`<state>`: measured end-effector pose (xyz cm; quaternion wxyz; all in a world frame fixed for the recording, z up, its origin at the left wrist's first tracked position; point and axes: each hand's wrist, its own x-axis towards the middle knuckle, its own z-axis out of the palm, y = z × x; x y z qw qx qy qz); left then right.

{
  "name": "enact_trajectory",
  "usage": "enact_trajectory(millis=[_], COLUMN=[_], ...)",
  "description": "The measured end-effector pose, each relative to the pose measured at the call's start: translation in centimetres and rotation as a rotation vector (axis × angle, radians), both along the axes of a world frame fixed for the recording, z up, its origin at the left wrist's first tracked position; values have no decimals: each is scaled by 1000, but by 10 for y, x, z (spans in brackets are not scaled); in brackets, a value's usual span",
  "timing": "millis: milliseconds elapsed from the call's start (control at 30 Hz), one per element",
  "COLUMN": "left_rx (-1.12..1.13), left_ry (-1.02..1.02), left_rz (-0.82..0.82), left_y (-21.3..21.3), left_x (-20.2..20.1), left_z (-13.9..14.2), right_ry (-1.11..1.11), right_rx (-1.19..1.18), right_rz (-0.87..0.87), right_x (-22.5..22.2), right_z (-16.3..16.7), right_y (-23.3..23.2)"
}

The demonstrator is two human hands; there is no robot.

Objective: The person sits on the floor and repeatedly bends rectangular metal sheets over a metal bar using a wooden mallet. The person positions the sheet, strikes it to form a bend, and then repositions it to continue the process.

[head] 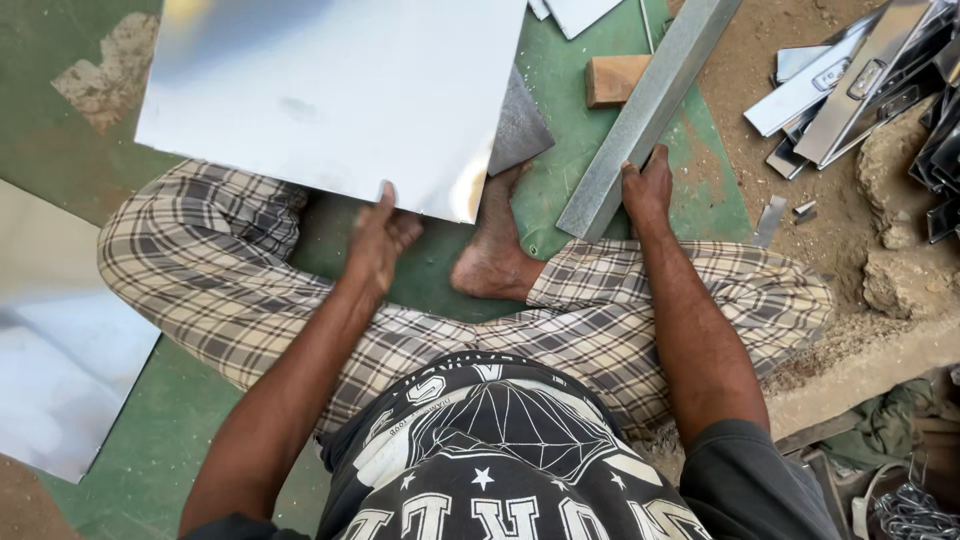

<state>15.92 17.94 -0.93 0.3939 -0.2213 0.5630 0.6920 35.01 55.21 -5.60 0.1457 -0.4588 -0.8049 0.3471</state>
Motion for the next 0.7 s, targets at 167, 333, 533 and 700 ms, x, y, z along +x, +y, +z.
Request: enact_trajectory(millis=[167, 333, 533, 700], left_rx=[174, 141, -219, -303], left_ry=[520, 680, 854, 869], left_rz=[88, -103, 61, 131], left_y=[1, -92, -152, -169], left_x=[-43, -117, -146, -126], left_z=[3, 60, 56, 19], right_ry=[196, 361, 352, 403], right_rx=[-39, 101, -144, 17], right_rz=[-111, 89, 272, 599], right_x=[13, 6, -49, -118], right_z=[9, 43, 82, 69], right_y=[11, -7, -58, -103])
